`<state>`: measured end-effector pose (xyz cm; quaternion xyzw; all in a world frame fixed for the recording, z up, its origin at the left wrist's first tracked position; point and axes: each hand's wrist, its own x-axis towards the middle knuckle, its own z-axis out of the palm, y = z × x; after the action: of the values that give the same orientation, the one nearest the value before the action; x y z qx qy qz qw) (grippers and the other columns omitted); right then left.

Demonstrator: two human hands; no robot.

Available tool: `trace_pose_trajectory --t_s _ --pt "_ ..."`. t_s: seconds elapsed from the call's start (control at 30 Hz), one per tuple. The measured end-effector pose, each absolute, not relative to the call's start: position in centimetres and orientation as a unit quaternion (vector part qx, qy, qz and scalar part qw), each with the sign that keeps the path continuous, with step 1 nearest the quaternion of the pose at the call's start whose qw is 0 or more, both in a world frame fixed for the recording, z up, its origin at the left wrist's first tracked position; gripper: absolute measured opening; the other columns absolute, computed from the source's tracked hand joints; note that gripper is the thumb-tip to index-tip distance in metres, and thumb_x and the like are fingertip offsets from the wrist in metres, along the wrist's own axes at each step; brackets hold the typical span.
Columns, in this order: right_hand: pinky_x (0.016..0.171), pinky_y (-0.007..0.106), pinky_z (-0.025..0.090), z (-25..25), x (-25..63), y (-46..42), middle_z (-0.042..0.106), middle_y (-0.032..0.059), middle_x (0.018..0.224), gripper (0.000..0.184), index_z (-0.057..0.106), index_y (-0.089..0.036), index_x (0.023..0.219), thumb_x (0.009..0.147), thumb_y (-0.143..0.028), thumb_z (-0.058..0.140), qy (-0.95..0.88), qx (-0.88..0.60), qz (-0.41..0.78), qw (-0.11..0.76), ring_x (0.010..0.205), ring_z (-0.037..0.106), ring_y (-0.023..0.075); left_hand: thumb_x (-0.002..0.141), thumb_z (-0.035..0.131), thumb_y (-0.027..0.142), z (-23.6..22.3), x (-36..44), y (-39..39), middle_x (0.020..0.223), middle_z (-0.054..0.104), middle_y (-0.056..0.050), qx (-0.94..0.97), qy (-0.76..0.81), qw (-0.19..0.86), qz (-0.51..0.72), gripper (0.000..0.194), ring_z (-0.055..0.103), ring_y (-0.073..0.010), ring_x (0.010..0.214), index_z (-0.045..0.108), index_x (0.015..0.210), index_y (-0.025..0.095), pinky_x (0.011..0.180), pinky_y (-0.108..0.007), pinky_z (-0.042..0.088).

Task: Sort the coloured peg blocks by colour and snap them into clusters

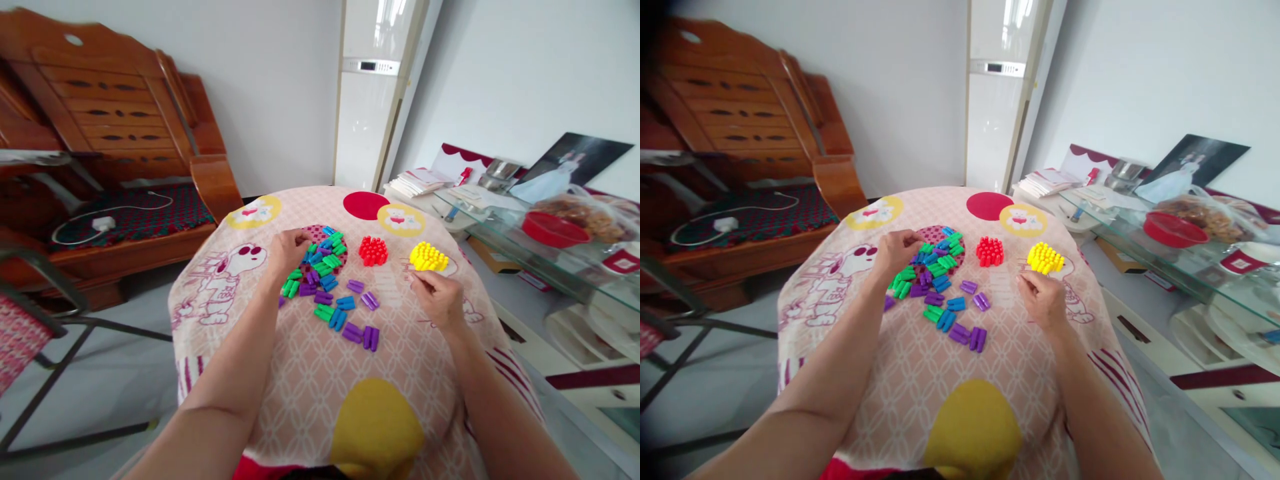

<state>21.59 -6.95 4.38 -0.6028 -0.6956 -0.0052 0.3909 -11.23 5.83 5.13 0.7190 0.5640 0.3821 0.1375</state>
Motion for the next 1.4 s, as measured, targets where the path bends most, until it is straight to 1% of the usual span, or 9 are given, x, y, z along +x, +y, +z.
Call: trace_pose_trajectory --t_s 0.1,0.27,0.37,0.57,0.67,0.87,1.07,1.27,1.4 --pt "0.07 0.029 0.048 3.8 20.4 -6.7 0.071 0.0066 0.071 0.033 0.068 -0.022 0.072 0.093 -0.039 0.048 -0.732 -0.577 -0.003 0.363 0.067 0.064 0.0192 0.078 0.061 0.027 4.4 -13.8 6.8 0.089 0.077 -0.009 0.71 0.594 0.104 0.364 0.024 0.068 -0.0208 0.079 0.075 0.094 0.016 0.071 -0.028 0.05" --pt "0.064 0.027 0.044 3.1 19.9 -6.3 0.07 0.0057 0.068 0.032 0.067 -0.021 0.071 0.092 -0.036 0.049 -0.747 -0.555 -0.016 0.366 0.063 0.062 0.0169 0.069 0.074 0.03 2.5 -14.6 7.5 0.1 0.077 -0.009 0.774 0.59 0.057 0.22 0.037 0.068 -0.0276 0.094 0.075 0.104 0.02 0.081 -0.033 0.052" --pt "0.06 0.025 0.042 2.9 20.4 -6.2 0.067 0.0036 0.062 0.03 0.067 -0.019 0.069 0.091 -0.034 0.054 -0.742 -0.532 -0.026 0.407 0.057 0.058 0.0145 0.075 0.071 0.031 2.7 -14.2 7.3 0.105 0.076 -0.011 0.764 0.616 0.05 0.185 0.034 0.067 -0.0291 0.101 0.074 0.107 0.02 0.087 -0.036 0.051" --pt "0.057 0.027 0.045 3.9 24.9 -5.7 0.066 0.0028 0.063 0.03 0.072 -0.015 0.079 0.087 -0.041 0.06 -0.544 -0.609 -0.087 0.571 0.056 0.059 0.0158 0.087 0.059 0.046 5.2 -11.7 5.8 0.096 0.075 -0.009 0.706 0.604 0.145 0.342 0.038 0.069 -0.0232 0.087 0.07 0.112 0.02 0.079 -0.032 0.051" --pt "0.058 0.03 0.049 3.6 28.2 -5.0 0.068 0.0044 0.065 0.036 0.073 -0.013 0.085 0.086 -0.046 0.058 -0.457 -0.655 -0.036 0.601 0.058 0.063 0.0192 0.089 0.053 0.048 5.7 -8.3 4.7 0.085 0.075 -0.005 0.739 0.523 0.215 0.367 0.038 0.067 -0.0196 0.077 0.07 0.107 0.019 0.07 -0.028 0.049" --pt "0.063 0.03 0.05 2.2 30.6 -3.6 0.067 0.0048 0.061 0.038 0.074 -0.014 0.08 0.085 -0.046 0.053 -0.446 -0.732 0.064 0.511 0.068 0.064 0.0223 0.094 0.041 0.049 5.3 1.4 2.6 0.071 0.071 -0.005 0.794 0.426 0.337 0.273 0.048 0.064 -0.0146 0.065 0.068 0.072 0.015 0.063 -0.024 0.047" --pt "0.067 0.029 0.046 2.1 29.8 -3.5 0.069 0.0058 0.066 0.036 0.074 -0.015 0.077 0.086 -0.039 0.05 -0.465 -0.772 0.064 0.429 0.073 0.064 0.0228 0.097 0.041 0.04 4.7 9.8 2.3 0.067 0.068 -0.004 0.776 0.405 0.446 0.186 0.041 0.062 -0.0123 0.052 0.069 0.088 0.012 0.056 -0.023 0.048" --pt "0.067 0.03 0.043 2.3 29.6 -3.6 0.073 0.0118 0.076 0.041 0.074 -0.015 0.072 0.089 -0.04 0.046 -0.485 -0.808 0.074 0.327 0.074 0.064 0.0227 0.094 0.047 0.051 3.9 14.2 2.6 0.078 0.074 -0.012 0.79 0.49 0.329 0.168 0.051 0.07 -0.0209 0.077 0.077 0.083 0.011 0.067 -0.026 0.048" --pt "0.069 0.031 0.044 2.4 29.6 -3.5 0.074 0.0138 0.078 0.045 0.076 -0.015 0.074 0.091 -0.041 0.043 -0.492 -0.818 0.074 0.289 0.078 0.066 0.0252 0.093 0.049 0.053 3.4 15.2 2.2 0.08 0.075 -0.012 0.792 0.501 0.309 0.159 0.051 0.069 -0.0207 0.08 0.078 0.088 0.011 0.066 -0.025 0.045"
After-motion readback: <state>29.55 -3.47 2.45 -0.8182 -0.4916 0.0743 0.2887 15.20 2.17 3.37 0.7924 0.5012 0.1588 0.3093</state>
